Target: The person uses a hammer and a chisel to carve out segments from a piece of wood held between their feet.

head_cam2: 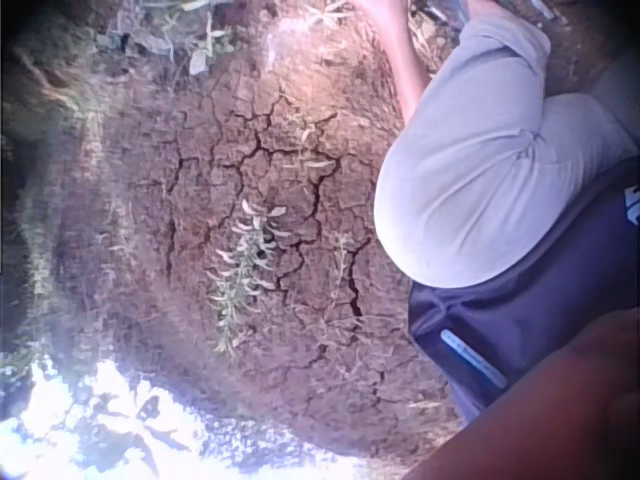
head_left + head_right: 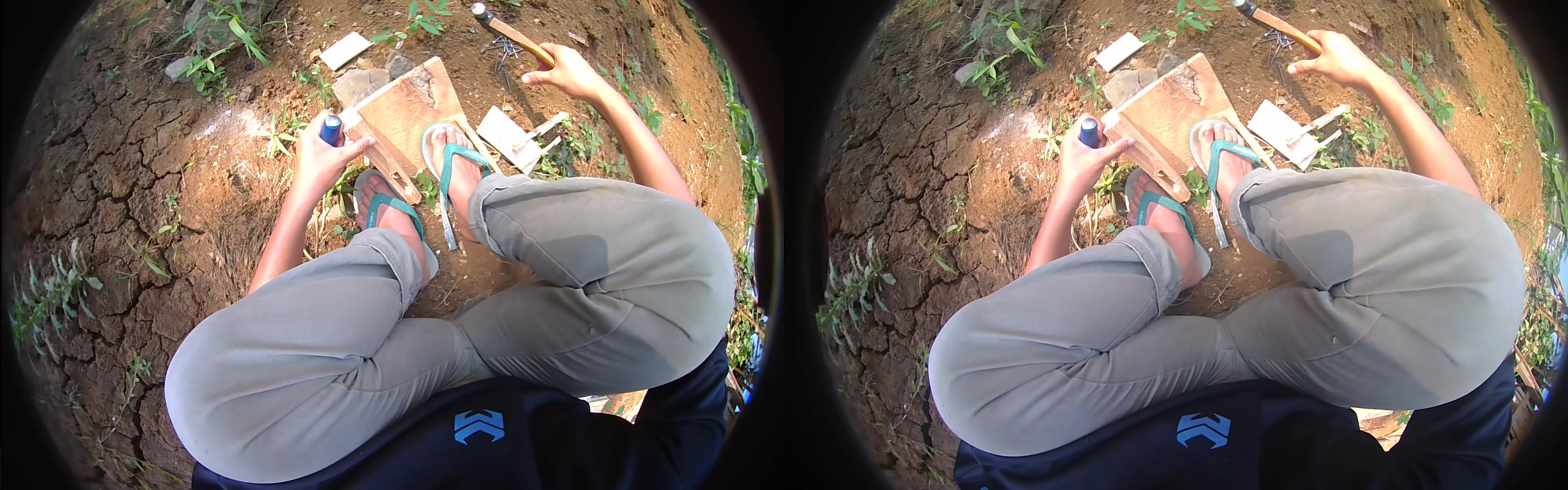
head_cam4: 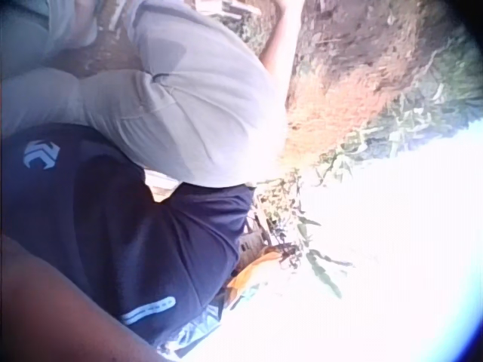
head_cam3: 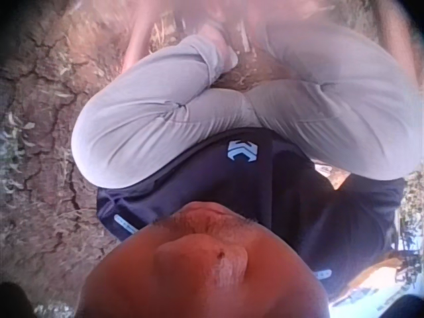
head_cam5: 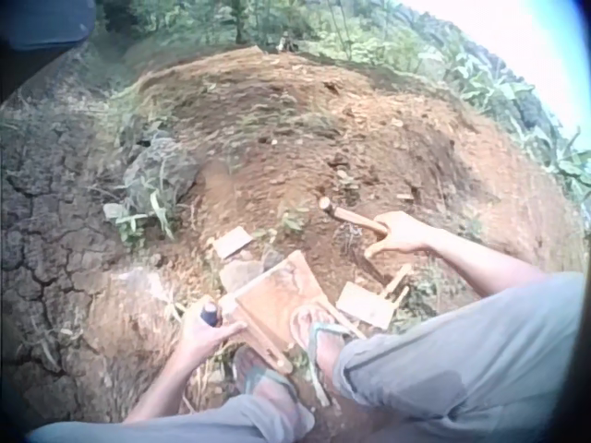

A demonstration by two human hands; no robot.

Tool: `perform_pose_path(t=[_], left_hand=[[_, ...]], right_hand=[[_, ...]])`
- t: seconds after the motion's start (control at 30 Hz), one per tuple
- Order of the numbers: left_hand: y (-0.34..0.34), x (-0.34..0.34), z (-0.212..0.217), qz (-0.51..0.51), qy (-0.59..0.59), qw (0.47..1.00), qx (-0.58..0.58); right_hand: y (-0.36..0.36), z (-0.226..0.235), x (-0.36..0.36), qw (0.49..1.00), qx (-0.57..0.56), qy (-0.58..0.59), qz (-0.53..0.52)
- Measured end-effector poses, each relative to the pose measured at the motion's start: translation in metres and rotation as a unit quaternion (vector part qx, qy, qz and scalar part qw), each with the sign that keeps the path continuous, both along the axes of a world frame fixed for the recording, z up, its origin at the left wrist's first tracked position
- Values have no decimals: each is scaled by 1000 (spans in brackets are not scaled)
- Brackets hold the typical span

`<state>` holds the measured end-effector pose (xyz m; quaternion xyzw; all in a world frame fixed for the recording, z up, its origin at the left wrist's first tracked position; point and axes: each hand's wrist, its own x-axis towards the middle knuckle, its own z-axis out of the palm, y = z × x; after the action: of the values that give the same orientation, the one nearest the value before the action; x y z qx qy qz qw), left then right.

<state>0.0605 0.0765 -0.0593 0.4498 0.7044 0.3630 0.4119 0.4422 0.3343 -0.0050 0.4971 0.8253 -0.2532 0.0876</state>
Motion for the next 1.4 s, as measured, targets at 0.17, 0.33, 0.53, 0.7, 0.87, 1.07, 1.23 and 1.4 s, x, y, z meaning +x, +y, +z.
perform_pose_path(t=[0.17, 0.33, 0.53, 0.7, 0.87, 1.07, 1.23, 1.4], left_hand=[[1, 3, -1, 24, 14, 1000, -4], [-3, -2, -20, 51, 31, 996, 61], [5, -10, -7, -1, -54, 996, -72], [3, 1, -9, -39, -124, 991, -15], [-11, 13, 3, -54, -149, 987, 12], [-26, 21, 22, -47, -128, 989, 60], [-15, 22, 63, -50, -241, 968, 59], [-18, 21, 58, -100, -191, 969, 120]], right_hand=[[-33, -19, -64, 989, -41, 135, 39], [-48, -26, -125, 989, -9, 128, 68], [-48, -53, -129, 983, 0, 157, 94], [-47, -65, -121, 979, 2, 185, 89], [-48, -47, -112, 973, -53, 220, 41], [-45, -18, -92, 956, -138, 256, 31], [-52, 7, -86, 938, -140, 318, 1], [-55, 0, -73, 943, -97, 317, 21]])
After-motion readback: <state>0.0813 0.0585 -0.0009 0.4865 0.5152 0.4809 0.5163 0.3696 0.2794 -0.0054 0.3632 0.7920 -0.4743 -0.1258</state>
